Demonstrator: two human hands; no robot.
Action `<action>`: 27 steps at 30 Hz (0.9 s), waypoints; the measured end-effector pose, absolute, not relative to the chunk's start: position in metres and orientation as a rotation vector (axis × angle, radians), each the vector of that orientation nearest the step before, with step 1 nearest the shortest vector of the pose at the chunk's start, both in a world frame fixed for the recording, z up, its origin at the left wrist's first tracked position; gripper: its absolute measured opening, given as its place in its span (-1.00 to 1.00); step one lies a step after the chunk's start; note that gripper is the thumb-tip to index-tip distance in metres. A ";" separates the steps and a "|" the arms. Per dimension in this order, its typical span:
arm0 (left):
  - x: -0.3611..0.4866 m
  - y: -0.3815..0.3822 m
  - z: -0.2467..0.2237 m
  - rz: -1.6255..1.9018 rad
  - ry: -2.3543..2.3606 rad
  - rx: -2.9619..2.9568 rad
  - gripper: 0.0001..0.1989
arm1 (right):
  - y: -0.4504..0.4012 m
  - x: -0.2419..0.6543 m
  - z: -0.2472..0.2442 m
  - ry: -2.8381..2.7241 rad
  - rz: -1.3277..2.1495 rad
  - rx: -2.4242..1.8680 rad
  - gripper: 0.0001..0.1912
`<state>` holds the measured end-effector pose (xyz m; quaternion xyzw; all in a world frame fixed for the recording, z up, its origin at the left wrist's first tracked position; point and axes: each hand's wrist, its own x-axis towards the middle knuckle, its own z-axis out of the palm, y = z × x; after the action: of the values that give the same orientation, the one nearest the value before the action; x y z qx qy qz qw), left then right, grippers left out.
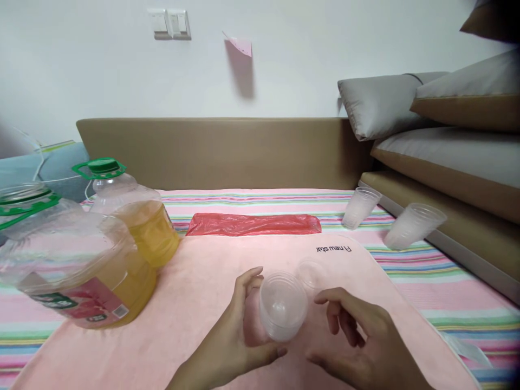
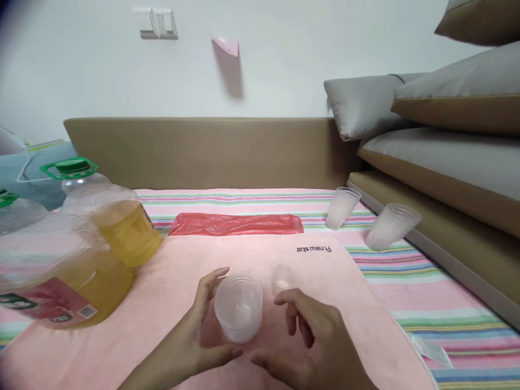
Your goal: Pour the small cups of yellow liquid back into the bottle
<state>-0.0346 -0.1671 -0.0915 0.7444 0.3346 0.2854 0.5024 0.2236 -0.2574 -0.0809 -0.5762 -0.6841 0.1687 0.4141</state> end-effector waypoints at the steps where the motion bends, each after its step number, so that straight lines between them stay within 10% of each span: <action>1: -0.035 -0.167 -0.091 0.686 0.806 1.797 0.12 | -0.258 0.218 -0.081 -1.712 0.496 -1.501 -0.37; 27: -0.048 -0.159 -0.078 0.572 0.734 1.813 0.07 | -0.249 0.171 -0.100 -1.380 0.969 -1.444 -0.58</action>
<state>-0.0482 -0.1586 -0.0780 0.7575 0.3068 0.2390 0.5243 0.1714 -0.2485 -0.0999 -0.5826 -0.5568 0.3910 0.4445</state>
